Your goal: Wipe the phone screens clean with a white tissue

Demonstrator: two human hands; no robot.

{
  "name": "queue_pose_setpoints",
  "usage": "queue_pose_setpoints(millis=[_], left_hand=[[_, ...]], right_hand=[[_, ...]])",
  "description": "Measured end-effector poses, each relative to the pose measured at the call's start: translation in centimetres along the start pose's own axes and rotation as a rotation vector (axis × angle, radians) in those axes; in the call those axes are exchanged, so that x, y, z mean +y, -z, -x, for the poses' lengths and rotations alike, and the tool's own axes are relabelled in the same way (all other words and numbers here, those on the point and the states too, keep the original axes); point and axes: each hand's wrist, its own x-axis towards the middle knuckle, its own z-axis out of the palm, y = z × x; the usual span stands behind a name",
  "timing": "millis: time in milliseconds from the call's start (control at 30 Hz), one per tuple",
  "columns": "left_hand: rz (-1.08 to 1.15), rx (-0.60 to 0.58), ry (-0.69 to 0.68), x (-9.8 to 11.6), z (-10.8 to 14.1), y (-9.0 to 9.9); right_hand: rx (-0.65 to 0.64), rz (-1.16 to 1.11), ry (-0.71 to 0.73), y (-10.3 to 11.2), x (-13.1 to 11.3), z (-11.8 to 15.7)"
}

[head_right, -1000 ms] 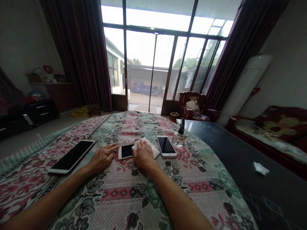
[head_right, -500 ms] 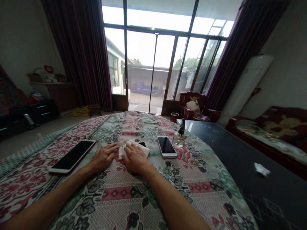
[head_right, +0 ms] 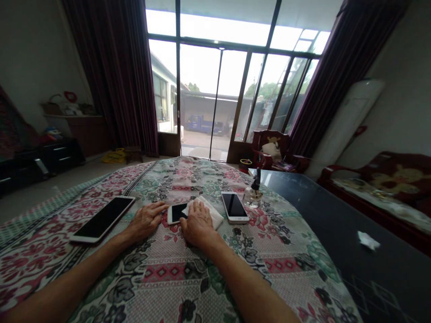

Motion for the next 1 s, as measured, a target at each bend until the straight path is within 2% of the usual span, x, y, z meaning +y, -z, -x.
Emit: queue_pose_setpoints(millis=[167,300,400,567,700,833,1000], left_hand=[[-0.020,0.007,0.014,0.2,0.1,0.1],[-0.042,-0.007,0.024,0.1,0.1,0.1],[-0.037,-0.016,0.010,0.1,0.1,0.1],[-0.019,-0.006,0.005,0.0,0.0,0.0],[0.001,0.017,-0.002,0.0,0.1,-0.1],[0.013,0.030,-0.003,0.0,0.1,-0.2],[0.003,0.027,0.001,0.1,0.1,-0.1]], right_hand=[[-0.030,-0.077,0.279,-0.5,-2.4,1.6],[-0.014,-0.104,0.405,-0.5,-2.6,1.3],[0.003,-0.082,0.368,0.0,-1.4,0.3],[0.027,-0.011,0.192,0.7,1.0,-0.9],[0.024,0.005,0.065,0.6,2.0,-1.2],[0.051,0.028,0.027,0.4,1.7,-0.9],[0.073,0.044,0.081,0.2,-0.8,0.8]])
